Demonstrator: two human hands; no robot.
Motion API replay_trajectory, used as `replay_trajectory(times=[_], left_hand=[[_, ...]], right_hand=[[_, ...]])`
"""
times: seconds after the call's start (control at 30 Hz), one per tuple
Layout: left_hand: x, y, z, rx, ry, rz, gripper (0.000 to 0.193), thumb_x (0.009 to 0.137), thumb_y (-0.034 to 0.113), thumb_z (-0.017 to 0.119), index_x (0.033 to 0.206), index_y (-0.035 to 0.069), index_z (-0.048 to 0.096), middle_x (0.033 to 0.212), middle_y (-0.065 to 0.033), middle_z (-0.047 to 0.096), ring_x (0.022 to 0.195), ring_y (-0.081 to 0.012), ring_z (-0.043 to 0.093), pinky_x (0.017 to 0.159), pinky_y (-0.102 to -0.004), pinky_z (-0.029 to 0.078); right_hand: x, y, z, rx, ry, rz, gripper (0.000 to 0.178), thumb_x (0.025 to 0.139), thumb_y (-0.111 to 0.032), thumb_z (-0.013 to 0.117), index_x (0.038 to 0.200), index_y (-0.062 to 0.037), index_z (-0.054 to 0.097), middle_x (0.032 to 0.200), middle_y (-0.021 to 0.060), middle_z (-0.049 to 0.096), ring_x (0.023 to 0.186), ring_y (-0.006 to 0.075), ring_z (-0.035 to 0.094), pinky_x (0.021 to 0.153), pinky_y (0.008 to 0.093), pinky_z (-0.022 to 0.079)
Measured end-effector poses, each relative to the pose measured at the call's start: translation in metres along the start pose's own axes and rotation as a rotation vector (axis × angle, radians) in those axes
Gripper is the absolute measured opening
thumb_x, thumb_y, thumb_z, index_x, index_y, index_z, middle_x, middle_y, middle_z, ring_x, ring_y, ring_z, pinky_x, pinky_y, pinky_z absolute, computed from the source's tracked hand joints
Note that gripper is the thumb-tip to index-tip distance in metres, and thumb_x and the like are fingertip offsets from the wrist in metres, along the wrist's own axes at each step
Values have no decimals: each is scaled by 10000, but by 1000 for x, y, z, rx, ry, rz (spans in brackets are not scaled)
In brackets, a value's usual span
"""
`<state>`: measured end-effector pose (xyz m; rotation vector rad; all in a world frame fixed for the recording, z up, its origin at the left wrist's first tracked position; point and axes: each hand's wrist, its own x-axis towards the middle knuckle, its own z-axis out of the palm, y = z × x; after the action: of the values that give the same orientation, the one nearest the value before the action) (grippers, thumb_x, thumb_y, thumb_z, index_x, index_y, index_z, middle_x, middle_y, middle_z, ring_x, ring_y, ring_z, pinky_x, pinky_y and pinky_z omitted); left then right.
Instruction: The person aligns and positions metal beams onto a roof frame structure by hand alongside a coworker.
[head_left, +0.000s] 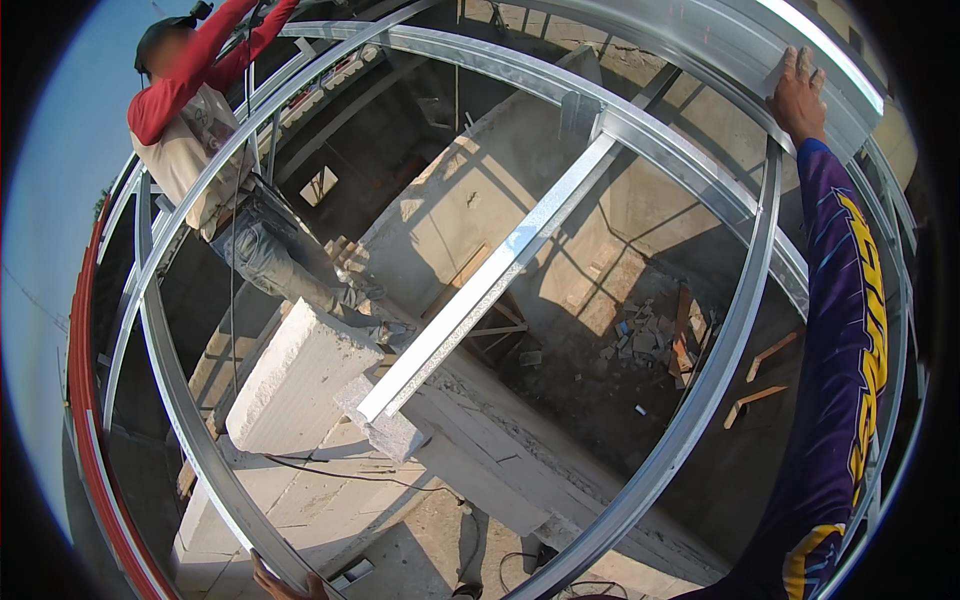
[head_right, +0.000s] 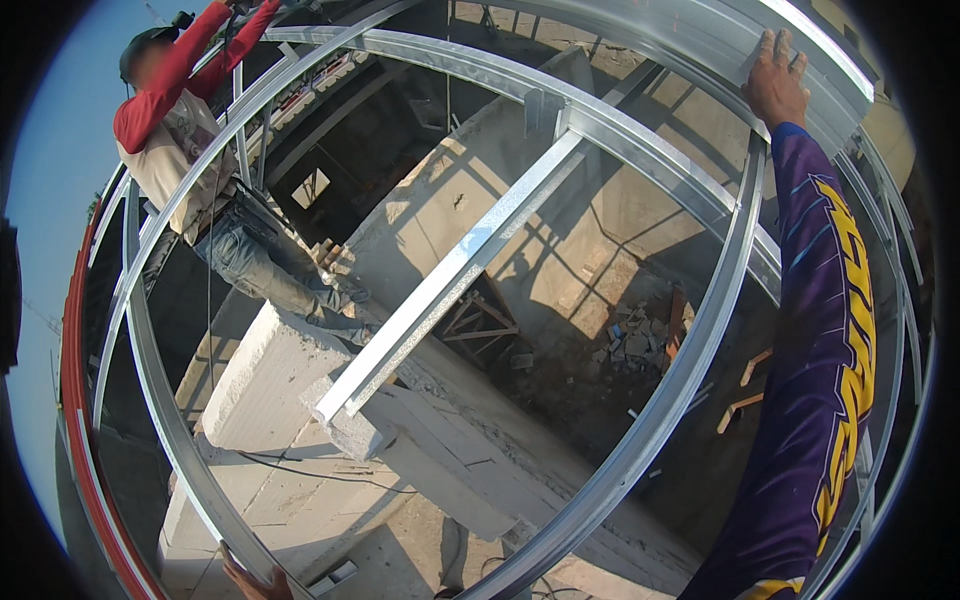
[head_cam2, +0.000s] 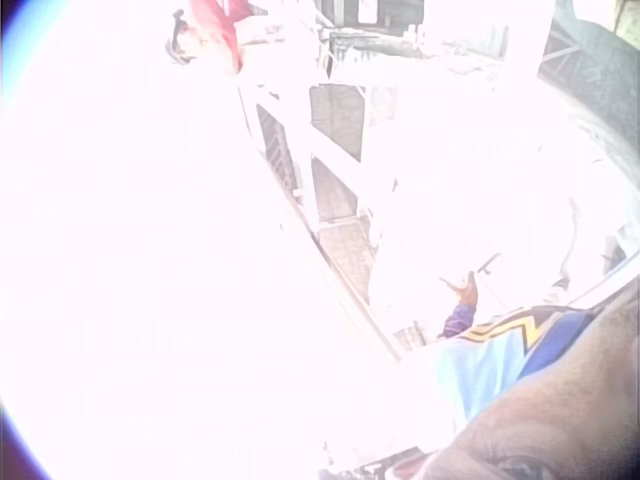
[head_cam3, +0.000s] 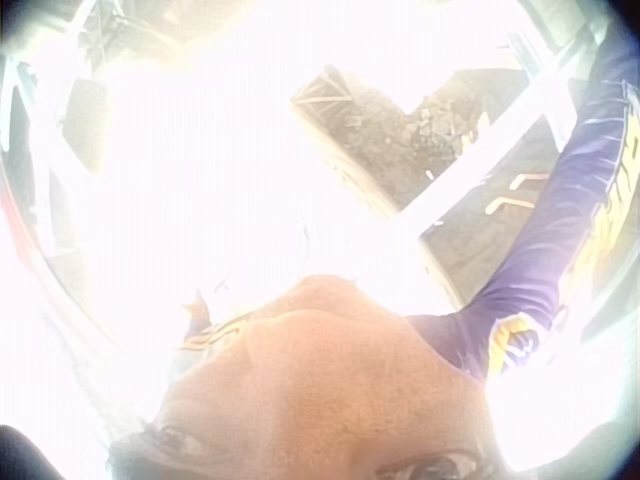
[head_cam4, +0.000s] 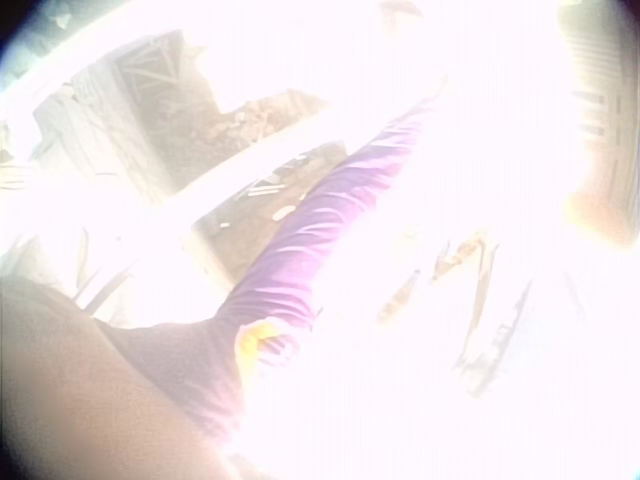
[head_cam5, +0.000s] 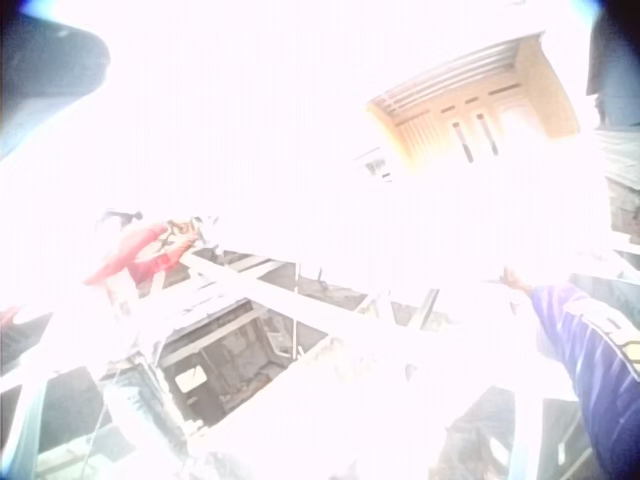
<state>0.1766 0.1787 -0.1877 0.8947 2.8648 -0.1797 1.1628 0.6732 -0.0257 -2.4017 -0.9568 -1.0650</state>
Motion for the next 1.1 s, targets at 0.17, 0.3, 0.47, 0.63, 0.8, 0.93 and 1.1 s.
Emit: replay_trajectory(times=[0.17, 0.3, 0.47, 0.63, 0.8, 0.93, 1.1], left_hand=[[0, 3, 1, -10, -7, -6, 783, 948, 370, 527, 1485, -76, 173, 1379, -241, 486, 1253, -397, 479, 1112, -598, 266], [-2, 3, -1, -12, -11, -11, 790, 947, 379, 528, 1485, -77, 171, 1381, -242, 483, 1256, -398, 477, 1112, -594, 267], [-5, 4, -2, -14, -9, -21, 800, 945, 389, 528, 1485, -79, 169, 1384, -244, 480, 1259, -399, 474, 1113, -590, 269], [-6, 6, -3, -21, -13, -27, 809, 943, 399, 529, 1484, -80, 167, 1387, -246, 476, 1262, -400, 472, 1113, -585, 271], [-7, 6, -5, -26, -14, -36, 818, 941, 410, 530, 1484, -82, 165, 1390, -248, 473, 1265, -401, 469, 1114, -580, 272], [-8, 7, -7, -26, -14, -44, 826, 939, 418, 530, 1484, -83, 163, 1392, -250, 470, 1267, -401, 467, 1114, -577, 274], [-6, 10, -6, -27, -23, -38, 835, 937, 428, 531, 1483, -84, 160, 1395, -252, 466, 1270, -402, 464, 1115, -572, 275]], right_hand=[[7, 0, 6, 21, -45, 19, 907, 819, -210, 710, 1542, -163, 165, 1620, 99, 95, 1415, 510, 190, 1034, 669, 357], [8, 3, 5, 26, -48, 6, 909, 816, -205, 704, 1543, -159, 161, 1619, 110, 94, 1410, 516, 197, 1046, 674, 332], [14, 5, 6, 4, -63, -2, 904, 823, -209, 694, 1544, -157, 151, 1620, 111, 82, 1412, 516, 191, 1042, 683, 328], [12, 4, 4, -14, -92, -12, 900, 832, -218, 690, 1544, -157, 144, 1622, 106, 71, 1414, 513, 189, 1040, 690, 326], [11, 4, -1, -3, -97, -8, 911, 830, -225, 692, 1547, -162, 135, 1623, 105, 57, 1408, 526, 185, 1032, 697, 329], [8, -1, -6, 3, -143, -3, 921, 825, -221, 694, 1547, -141, 128, 1619, 133, 64, 1404, 536, 183, 1067, 660, 315], [24, 22, 29, 72, -4, -59, 868, 834, -175, 642, 1546, -170, 148, 1625, 88, 66, 1427, 499, 163, 1024, 728, 309]])
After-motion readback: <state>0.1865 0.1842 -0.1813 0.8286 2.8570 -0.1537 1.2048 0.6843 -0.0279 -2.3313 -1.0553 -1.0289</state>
